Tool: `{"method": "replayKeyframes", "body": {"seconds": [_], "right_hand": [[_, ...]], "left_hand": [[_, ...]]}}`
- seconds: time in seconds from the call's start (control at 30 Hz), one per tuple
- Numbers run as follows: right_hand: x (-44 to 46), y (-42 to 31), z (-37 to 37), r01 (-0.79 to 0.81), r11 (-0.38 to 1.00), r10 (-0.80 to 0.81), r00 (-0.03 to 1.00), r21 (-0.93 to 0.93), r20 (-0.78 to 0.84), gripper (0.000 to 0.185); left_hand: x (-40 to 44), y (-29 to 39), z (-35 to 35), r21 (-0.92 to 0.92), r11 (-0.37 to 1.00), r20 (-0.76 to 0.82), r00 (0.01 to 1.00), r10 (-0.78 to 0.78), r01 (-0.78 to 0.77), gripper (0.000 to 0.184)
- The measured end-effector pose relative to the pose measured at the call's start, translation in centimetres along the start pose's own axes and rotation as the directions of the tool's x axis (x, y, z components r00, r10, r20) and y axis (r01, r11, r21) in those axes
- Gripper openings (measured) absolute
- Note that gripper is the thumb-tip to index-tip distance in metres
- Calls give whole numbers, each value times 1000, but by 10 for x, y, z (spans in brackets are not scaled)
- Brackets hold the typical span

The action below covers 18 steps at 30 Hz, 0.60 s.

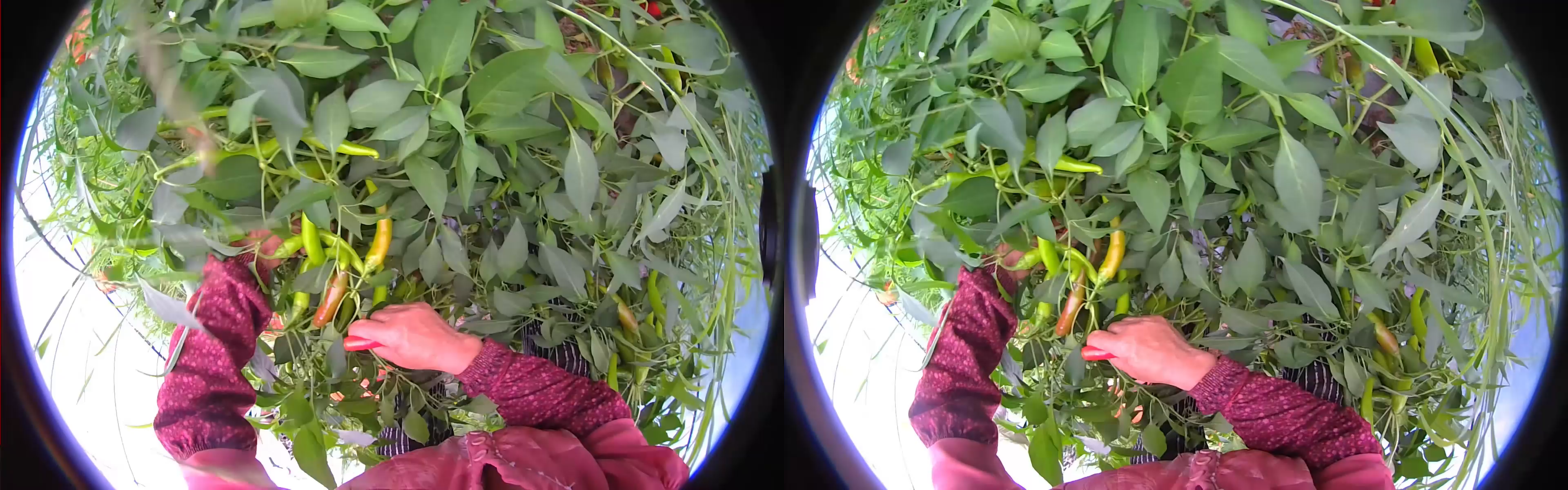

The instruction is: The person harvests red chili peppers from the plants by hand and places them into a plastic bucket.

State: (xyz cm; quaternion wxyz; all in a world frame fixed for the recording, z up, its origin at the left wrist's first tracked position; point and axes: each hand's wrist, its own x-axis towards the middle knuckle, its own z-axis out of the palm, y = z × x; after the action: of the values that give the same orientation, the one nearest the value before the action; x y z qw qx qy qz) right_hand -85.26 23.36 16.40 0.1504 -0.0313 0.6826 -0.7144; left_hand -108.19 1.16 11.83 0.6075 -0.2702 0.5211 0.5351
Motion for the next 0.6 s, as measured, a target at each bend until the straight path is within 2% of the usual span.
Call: {"method": "replayKeyframes", "body": {"seconds": [0.03,0.07,0.1,0.13,0.17,0.2,0.23,0.3,0.33,0.37,0.43,0.47,0.53,0.57,0.6], "right_hand": [[-1,1,1,1,1000,-1,1000,-2,-24,22],[-1,0,4,2,1000,-2,999,0,-48,22],[-1,0,4,1,1000,-1,999,3,-51,22],[-1,0,4,-4,1000,5,999,16,-43,21],[-1,0,2,-12,1000,13,999,26,-37,21],[0,0,-1,-14,1000,14,999,19,-42,21],[1,-1,-3,-5,999,7,999,35,-54,21],[-1,-3,-2,-5,999,8,998,54,-60,21],[0,-2,-2,-10,997,16,997,80,-73,21],[-1,-1,-2,-15,994,24,996,106,-86,22],[-1,0,-2,-28,993,38,996,117,-79,24],[-1,1,-3,-20,992,29,997,121,-73,25],[0,-1,-7,-11,991,21,997,130,-74,26],[0,-2,-10,-7,987,18,998,161,-68,29],[2,-2,-11,2,981,11,998,191,-63,33]], "left_hand": [[0,1,3,29,996,22,996,-89,89,45],[-7,5,3,145,986,-22,997,-78,81,36],[-10,3,6,146,986,-23,996,-81,84,36],[-14,1,10,409,909,-20,995,98,-81,35],[-16,1,24,635,738,35,963,268,-228,35],[-19,-2,41,680,648,52,904,425,-344,29],[-16,1,45,678,647,61,903,425,-350,29],[-14,2,45,436,881,-219,929,300,-182,22],[-18,13,42,620,762,-80,951,299,-188,39],[-21,19,42,802,516,140,934,330,-302,37],[-23,28,40,929,222,218,923,317,-296,32],[-20,28,42,927,220,226,921,316,-303,32],[-20,27,51,973,-126,232,864,446,-195,29],[-22,26,55,971,-131,238,864,445,-200,29],[-25,26,59,964,-206,249,843,476,-168,28]]}}
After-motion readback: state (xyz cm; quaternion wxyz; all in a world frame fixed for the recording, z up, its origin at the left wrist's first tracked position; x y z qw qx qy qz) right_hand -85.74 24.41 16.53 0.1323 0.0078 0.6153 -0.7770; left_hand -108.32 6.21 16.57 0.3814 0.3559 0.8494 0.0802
